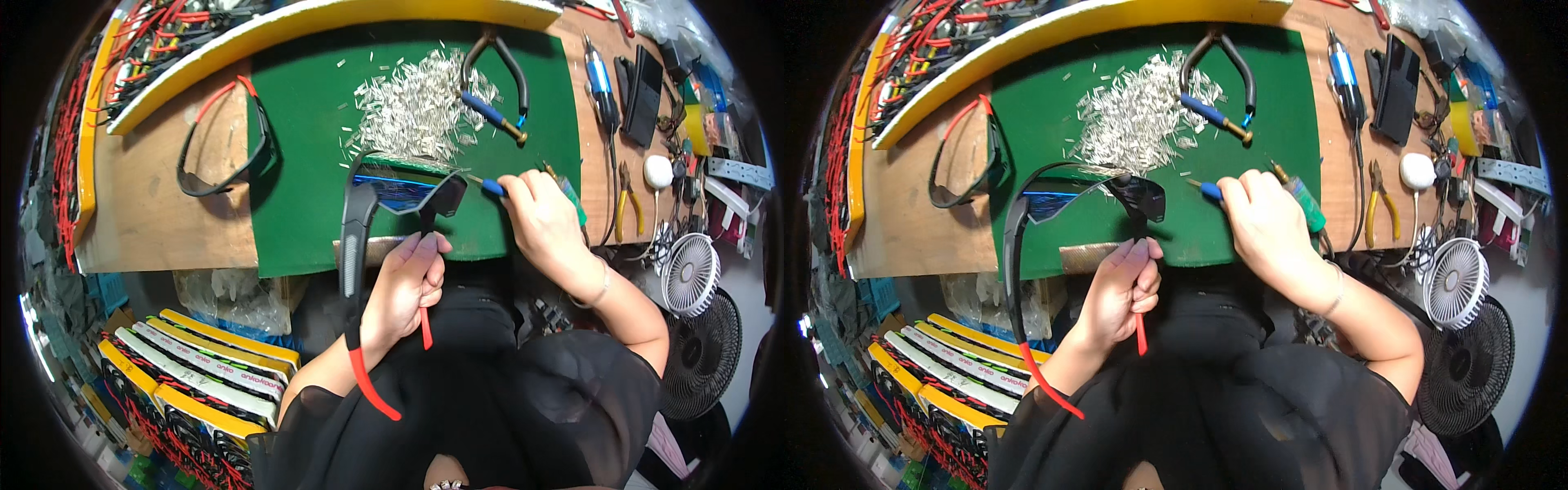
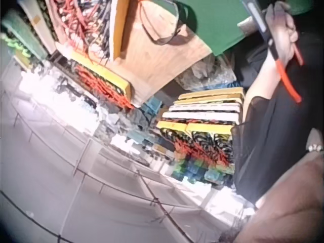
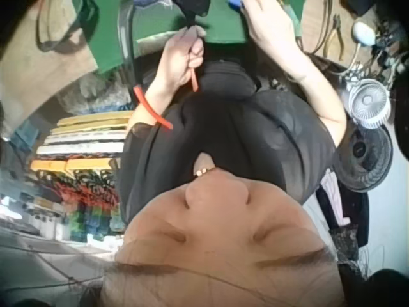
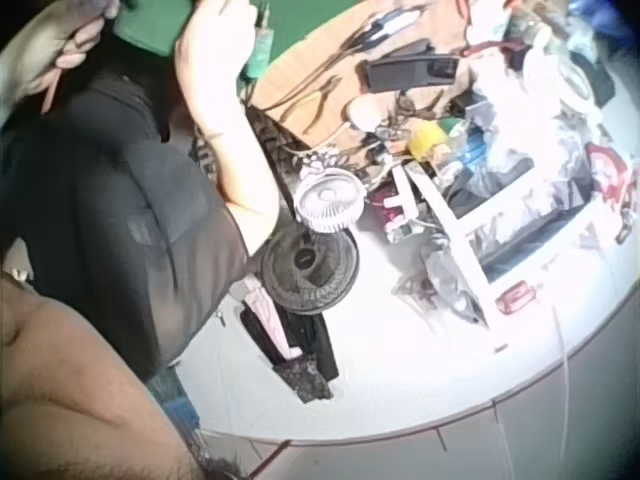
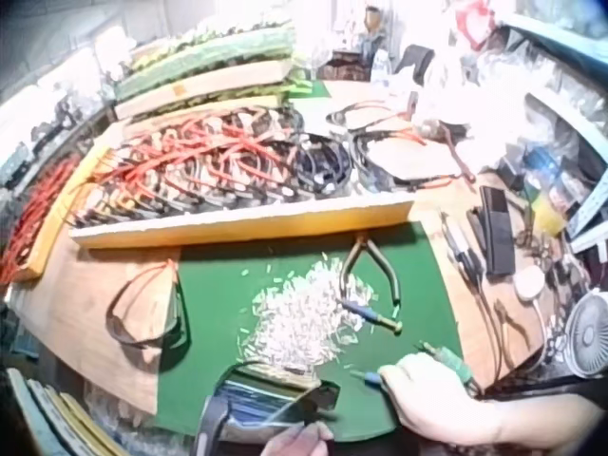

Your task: The person assembles sunglasses by inserting small metal pins into the frame using a screwdriver. They handle multiple units one at a time, placing each completed pair into a tray.

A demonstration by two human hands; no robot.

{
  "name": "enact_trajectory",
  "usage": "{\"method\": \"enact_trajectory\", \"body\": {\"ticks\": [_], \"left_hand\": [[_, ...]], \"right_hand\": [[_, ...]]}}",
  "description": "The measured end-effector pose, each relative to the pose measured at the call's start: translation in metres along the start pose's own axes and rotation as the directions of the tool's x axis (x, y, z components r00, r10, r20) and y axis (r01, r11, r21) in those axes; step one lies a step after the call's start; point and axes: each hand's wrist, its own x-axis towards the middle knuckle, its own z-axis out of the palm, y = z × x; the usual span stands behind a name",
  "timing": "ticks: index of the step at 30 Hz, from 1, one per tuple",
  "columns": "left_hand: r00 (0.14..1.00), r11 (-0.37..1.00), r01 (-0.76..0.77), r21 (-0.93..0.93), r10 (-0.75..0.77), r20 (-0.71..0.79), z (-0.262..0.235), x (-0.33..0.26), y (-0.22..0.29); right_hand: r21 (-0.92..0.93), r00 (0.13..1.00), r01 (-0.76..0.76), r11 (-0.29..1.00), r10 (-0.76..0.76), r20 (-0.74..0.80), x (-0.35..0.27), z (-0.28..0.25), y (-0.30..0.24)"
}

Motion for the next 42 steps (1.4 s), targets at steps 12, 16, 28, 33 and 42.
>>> {"method": "enact_trajectory", "body": {"ticks": [12, 16, 28, 33, 42], "left_hand": [[0.997, 0.99, -0.006, 0.14, -0.005, 0.08, 0.008, -0.003, -0.002], [0.998, 0.989, 0.067, 0.134, -0.068, 0.006, 0.018, -0.005, 0.004], [0.739, 0.582, -0.617, 0.529, 0.661, 0.135, -0.031, -0.026, 0.053], [0.643, 0.6, -0.589, 0.542, 0.754, -0.135, -0.072, -0.053, 0.078], [0.258, 0.535, -0.606, 0.588, 0.832, -0.491, -0.172, -0.107, 0.126]], "right_hand": [[0.789, 0.996, -0.042, 0.613, 0.086, -0.014, 0.029, -0.005, -0.026], [0.724, 0.992, 0.011, 0.69, 0.081, -0.092, 0.03, -0.004, -0.031], [0.748, 0.758, -0.45, 0.487, -0.233, 0.609, 0.08, -0.019, -0.047], [0.699, 0.497, -0.201, 0.687, -0.543, 0.677, 0.124, 0.01, -0.096], [0.261, 0.844, 0.525, 0.81, -0.535, -0.035, 0.188, 0.054, -0.101]]}}
